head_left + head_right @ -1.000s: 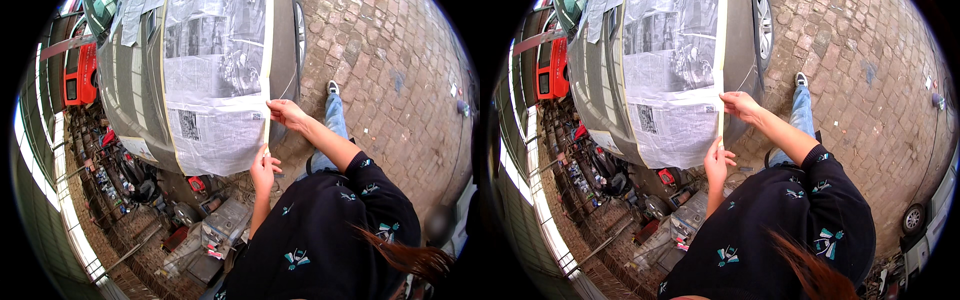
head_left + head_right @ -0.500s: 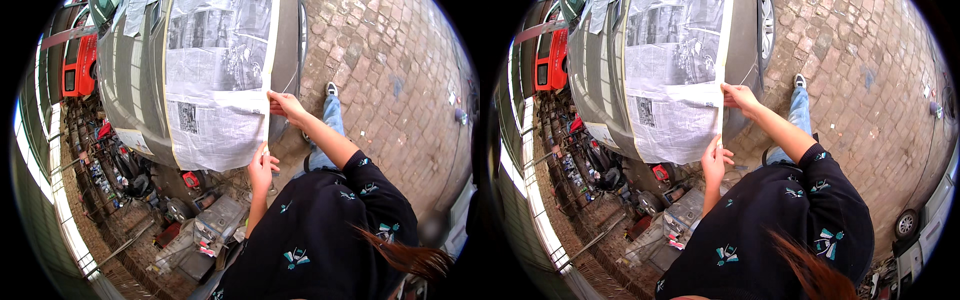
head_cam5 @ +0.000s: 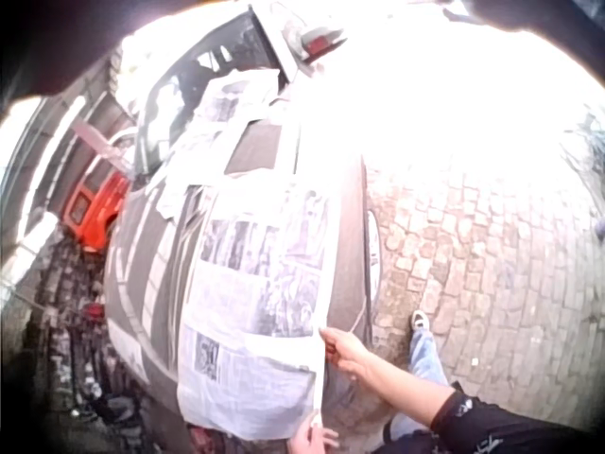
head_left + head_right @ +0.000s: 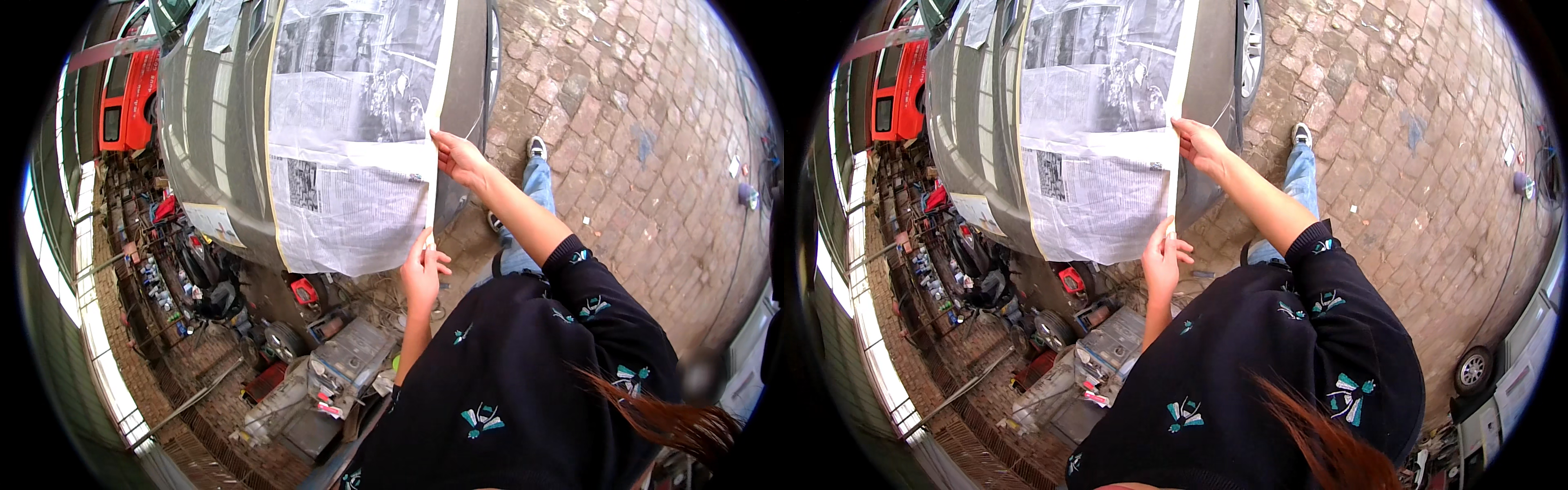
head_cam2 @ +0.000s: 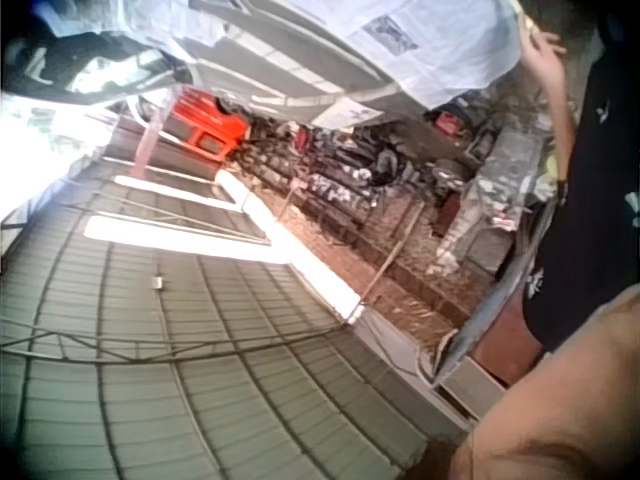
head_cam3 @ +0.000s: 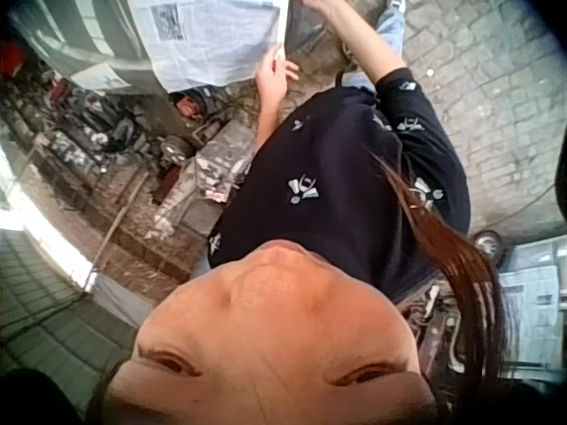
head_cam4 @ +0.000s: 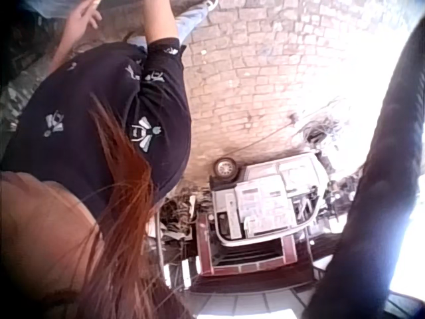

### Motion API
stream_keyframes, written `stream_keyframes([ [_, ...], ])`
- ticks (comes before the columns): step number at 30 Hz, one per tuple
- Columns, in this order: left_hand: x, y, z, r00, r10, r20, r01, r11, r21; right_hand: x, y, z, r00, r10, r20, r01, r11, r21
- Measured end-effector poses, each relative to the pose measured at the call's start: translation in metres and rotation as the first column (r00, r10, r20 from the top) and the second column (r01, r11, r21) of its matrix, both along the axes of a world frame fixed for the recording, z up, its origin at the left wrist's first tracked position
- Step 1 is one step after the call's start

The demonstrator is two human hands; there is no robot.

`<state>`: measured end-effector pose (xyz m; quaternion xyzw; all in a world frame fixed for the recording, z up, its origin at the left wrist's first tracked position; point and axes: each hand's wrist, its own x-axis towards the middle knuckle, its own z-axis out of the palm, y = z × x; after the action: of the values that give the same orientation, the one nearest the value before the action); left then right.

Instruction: The person places newspaper sheets over the hood of a car and secures them with masking tape. They smooth the paper and apply tape along the edges to hold the newspaper in place.

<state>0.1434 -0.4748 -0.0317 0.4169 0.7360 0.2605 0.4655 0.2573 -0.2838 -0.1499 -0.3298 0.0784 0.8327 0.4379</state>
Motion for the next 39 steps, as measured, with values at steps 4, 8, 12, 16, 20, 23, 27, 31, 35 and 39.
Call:
stream_keyframes([
  [4, -0.004, -0.003, -0.005, 0.999, -0.023, 0.029, 0.023, 0.999, 0.024, -0.001, -0.016, 0.003, 0.998, 0.052, 0.037, -0.054, 0.997, 0.052],
  [8, -0.012, -0.012, -0.016, 0.995, -0.069, 0.069, 0.063, 0.995, 0.081, -0.002, -0.035, 0.004, 0.995, 0.086, 0.058, -0.091, 0.992, 0.085],
  [12, -0.017, -0.027, -0.029, 0.993, -0.116, -0.012, 0.116, 0.972, 0.203, -0.006, -0.046, 0.0, 0.993, 0.112, 0.04, -0.116, 0.988, 0.104],
  [16, -0.018, -0.041, -0.031, 0.986, -0.161, -0.048, 0.168, 0.964, 0.207, -0.006, -0.046, -0.003, 0.992, 0.106, 0.074, -0.116, 0.983, 0.144],
  [20, -0.025, -0.052, -0.032, 0.985, -0.158, -0.075, 0.172, 0.955, 0.243, -0.005, -0.049, 0.004, 0.983, 0.143, 0.117, -0.16, 0.975, 0.152],
  [23, -0.029, -0.058, -0.035, 0.982, -0.172, -0.081, 0.187, 0.951, 0.248, -0.006, -0.054, -0.011, 0.98, 0.169, 0.11, -0.189, 0.958, 0.214],
  [27, -0.043, -0.079, -0.048, 0.984, -0.158, -0.084, 0.174, 0.951, 0.254, -0.01, -0.065, -0.002, 0.973, 0.173, 0.151, -0.206, 0.949, 0.238],
  [31, -0.062, -0.104, -0.05, 0.962, -0.185, -0.202, 0.238, 0.932, 0.275, -0.012, -0.065, -0.002, 0.969, 0.148, 0.198, -0.194, 0.952, 0.235],
  [35, -0.083, -0.141, -0.06, 0.914, -0.21, -0.348, 0.317, 0.904, 0.288, -0.015, -0.071, -0.006, 0.968, 0.133, 0.214, -0.184, 0.953, 0.24],
  [39, -0.091, -0.169, -0.063, 0.9, -0.247, -0.36, 0.348, 0.903, 0.252, -0.018, -0.084, 0.0, 0.969, 0.163, 0.185, -0.205, 0.95, 0.234],
])
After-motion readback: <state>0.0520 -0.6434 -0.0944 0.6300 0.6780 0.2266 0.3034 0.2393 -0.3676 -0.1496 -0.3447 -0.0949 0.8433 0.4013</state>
